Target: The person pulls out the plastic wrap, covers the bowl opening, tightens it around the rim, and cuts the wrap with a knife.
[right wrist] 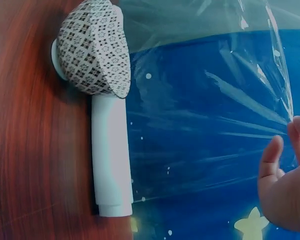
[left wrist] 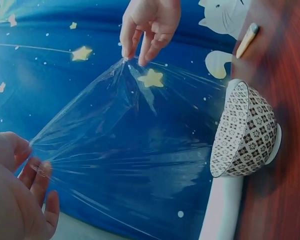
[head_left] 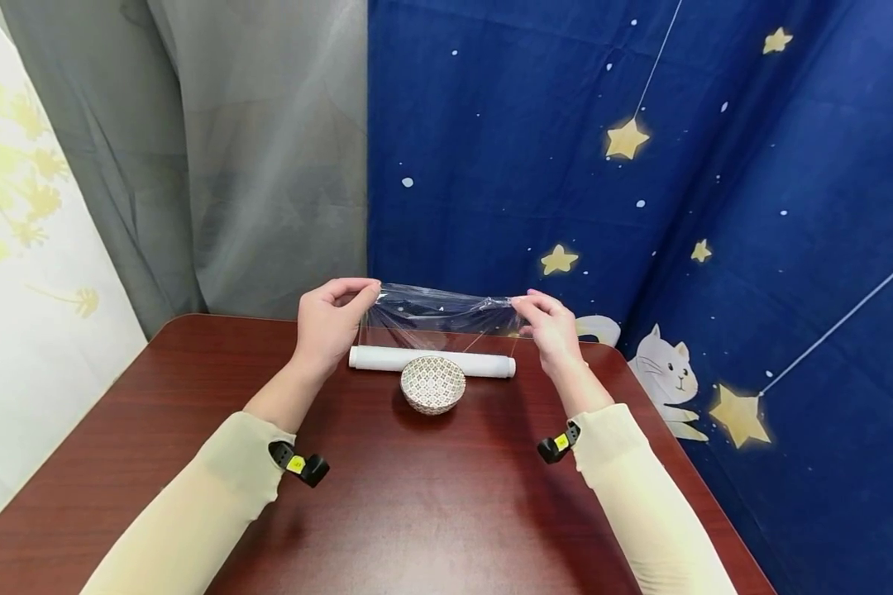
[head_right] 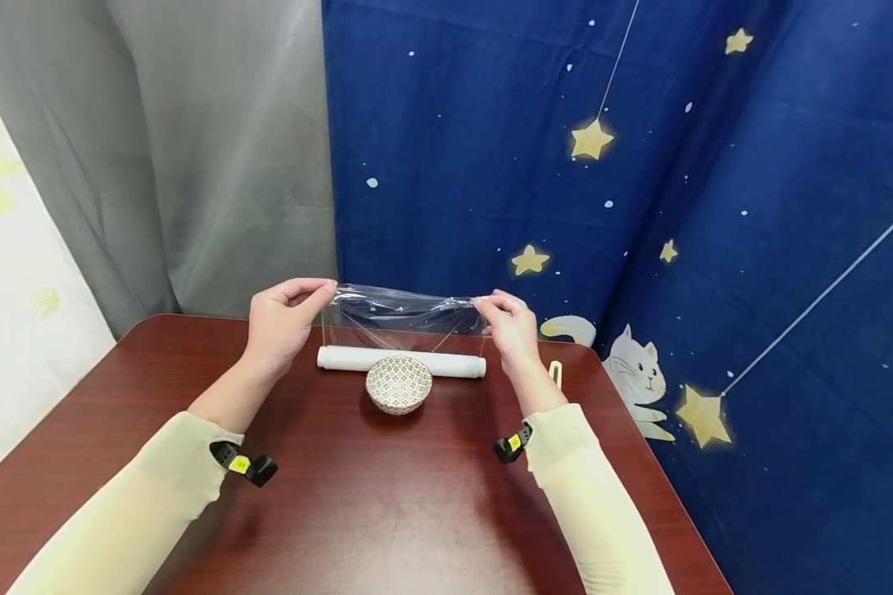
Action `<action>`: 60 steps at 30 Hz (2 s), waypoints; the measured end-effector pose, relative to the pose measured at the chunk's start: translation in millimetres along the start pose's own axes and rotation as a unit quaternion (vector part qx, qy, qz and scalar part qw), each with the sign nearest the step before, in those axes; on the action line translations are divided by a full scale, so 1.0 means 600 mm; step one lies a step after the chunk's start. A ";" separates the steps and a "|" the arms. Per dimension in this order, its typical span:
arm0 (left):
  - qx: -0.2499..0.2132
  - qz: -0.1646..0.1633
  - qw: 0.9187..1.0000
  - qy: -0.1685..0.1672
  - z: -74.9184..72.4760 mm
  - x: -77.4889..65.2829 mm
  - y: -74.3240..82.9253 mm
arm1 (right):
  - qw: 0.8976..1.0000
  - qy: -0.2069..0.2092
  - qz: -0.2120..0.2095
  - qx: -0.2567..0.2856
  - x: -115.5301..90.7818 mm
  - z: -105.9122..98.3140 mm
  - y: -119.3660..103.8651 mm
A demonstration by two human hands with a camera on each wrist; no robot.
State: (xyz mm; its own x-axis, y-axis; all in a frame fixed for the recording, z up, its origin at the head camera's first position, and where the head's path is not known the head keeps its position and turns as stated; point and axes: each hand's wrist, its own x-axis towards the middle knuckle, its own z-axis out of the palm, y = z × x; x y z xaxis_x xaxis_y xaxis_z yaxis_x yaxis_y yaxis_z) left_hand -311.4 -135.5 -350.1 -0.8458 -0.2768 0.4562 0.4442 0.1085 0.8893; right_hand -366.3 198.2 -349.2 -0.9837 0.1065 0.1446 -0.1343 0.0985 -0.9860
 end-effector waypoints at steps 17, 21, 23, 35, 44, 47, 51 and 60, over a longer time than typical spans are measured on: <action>0.029 -0.028 0.998 -0.050 -0.032 -0.043 0.014 | 0.981 -0.109 -0.085 -0.135 -0.094 -0.062 0.024; 0.035 -0.029 0.997 -0.065 -0.043 -0.056 0.011 | 0.967 -0.126 -0.138 -0.173 -0.113 -0.065 0.036; 0.038 -0.025 0.996 -0.079 -0.048 -0.062 0.009 | 0.955 -0.127 -0.161 -0.214 -0.123 -0.067 0.040; 0.065 -0.019 0.974 -0.215 -0.083 -0.103 -0.027 | 0.899 -0.174 -0.205 -0.347 -0.164 -0.086 0.063; 0.139 -0.038 0.947 -0.286 -0.083 -0.121 -0.058 | 0.873 -0.245 -0.206 -0.367 -0.173 -0.087 0.093; 0.161 -0.044 0.940 -0.298 -0.082 -0.124 -0.070 | 0.867 -0.265 -0.202 -0.372 -0.172 -0.084 0.107; 0.200 -0.045 0.924 -0.322 -0.079 -0.127 -0.088 | 0.856 -0.285 -0.197 -0.385 -0.170 -0.078 0.123; 0.267 -0.076 0.884 -0.377 -0.069 -0.139 -0.118 | 0.842 -0.299 -0.180 -0.411 -0.165 -0.065 0.145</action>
State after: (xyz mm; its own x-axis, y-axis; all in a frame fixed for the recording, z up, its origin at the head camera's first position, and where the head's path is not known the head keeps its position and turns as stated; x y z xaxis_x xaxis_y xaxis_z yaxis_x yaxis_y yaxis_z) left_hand -260.2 -159.5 -452.2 -0.9297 0.3658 0.0432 0.2764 0.6153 0.7382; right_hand -276.0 234.6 -445.9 -0.8142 -0.5698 0.1112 -0.5501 0.6958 -0.4619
